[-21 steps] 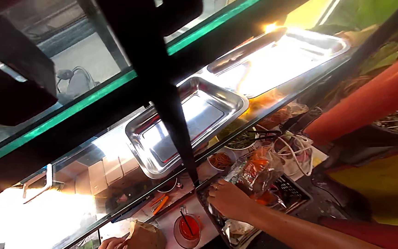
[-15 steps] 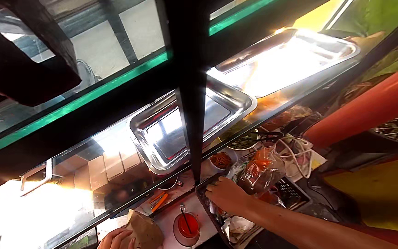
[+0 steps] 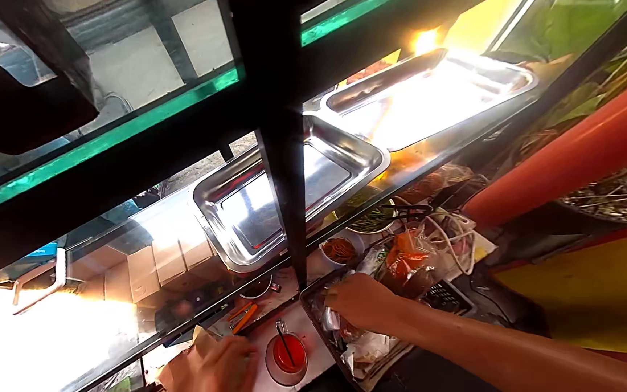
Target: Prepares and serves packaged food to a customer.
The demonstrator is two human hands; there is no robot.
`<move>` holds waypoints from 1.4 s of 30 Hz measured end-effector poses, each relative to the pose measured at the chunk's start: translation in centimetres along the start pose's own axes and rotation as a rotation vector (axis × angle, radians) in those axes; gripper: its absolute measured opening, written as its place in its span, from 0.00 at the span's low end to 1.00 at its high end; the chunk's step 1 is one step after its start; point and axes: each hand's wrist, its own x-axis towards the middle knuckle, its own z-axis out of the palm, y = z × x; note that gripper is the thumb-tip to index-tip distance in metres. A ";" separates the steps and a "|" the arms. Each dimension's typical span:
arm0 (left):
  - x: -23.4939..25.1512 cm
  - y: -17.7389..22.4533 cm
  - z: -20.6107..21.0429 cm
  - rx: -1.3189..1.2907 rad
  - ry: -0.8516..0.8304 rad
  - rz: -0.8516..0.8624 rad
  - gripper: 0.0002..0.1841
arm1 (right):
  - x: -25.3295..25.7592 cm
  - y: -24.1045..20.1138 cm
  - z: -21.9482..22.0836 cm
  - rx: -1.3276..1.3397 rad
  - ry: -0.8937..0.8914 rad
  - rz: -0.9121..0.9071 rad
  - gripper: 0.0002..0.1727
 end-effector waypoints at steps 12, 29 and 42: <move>13.1 8.2 11.8 0.318 -0.598 -0.181 0.27 | -0.1 2.1 1.7 0.160 0.215 0.099 0.09; 12.0 6.0 12.1 0.076 -0.365 -0.344 0.21 | -0.2 3.3 3.5 0.055 0.419 -0.080 0.09; 11.3 5.9 14.1 0.094 -0.294 -0.023 0.16 | -3.4 2.2 1.2 0.043 0.723 -0.151 0.11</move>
